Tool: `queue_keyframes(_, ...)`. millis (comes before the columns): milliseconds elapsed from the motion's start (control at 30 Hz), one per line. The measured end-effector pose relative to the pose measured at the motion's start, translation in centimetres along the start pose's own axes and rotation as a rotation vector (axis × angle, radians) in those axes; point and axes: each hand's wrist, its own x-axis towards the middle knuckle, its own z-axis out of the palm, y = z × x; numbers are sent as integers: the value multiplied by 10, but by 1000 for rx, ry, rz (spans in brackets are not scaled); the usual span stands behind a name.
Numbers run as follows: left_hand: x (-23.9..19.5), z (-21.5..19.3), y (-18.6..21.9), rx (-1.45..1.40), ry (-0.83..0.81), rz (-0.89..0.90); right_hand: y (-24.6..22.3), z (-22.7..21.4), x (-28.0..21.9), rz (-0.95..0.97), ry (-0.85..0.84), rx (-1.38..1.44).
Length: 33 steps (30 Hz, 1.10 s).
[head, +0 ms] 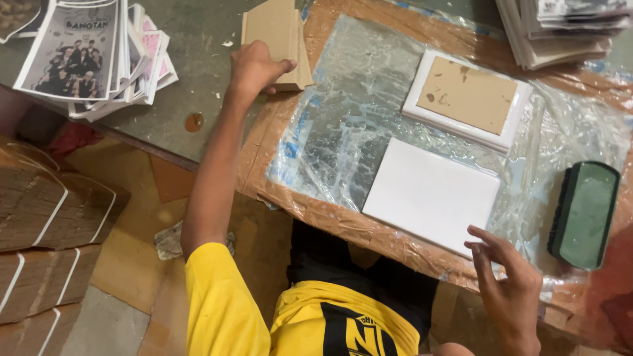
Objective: The person places cardboard covers onto white paper blocks, presses them down by hand, and smooths the spine area using a green brush-like tool.
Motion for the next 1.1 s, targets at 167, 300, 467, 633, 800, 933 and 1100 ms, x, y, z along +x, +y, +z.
queue_keyframes(167,0,-15,8,-141,25,-23,-4,1,3,23,5,-3)
queue_keyframes(300,-4,-13,4,-157,-22,-110,7,-2,-12,96,-1,5)
queue_keyframes(467,-2,-22,3,-200,5,-148,4,-2,-5,54,-22,-33)
queue_keyframes(633,-44,-12,35,247,485,117,-23,-4,-19,23,4,-59)
queue_keyframes(800,-154,44,70,159,420,588,-4,-2,-17,93,56,30)
queue_keyframes(933,-218,98,89,100,118,1211,25,20,-22,451,70,868)
queue_keyframes(1100,-225,133,105,141,-159,1258,42,35,-2,664,82,807)
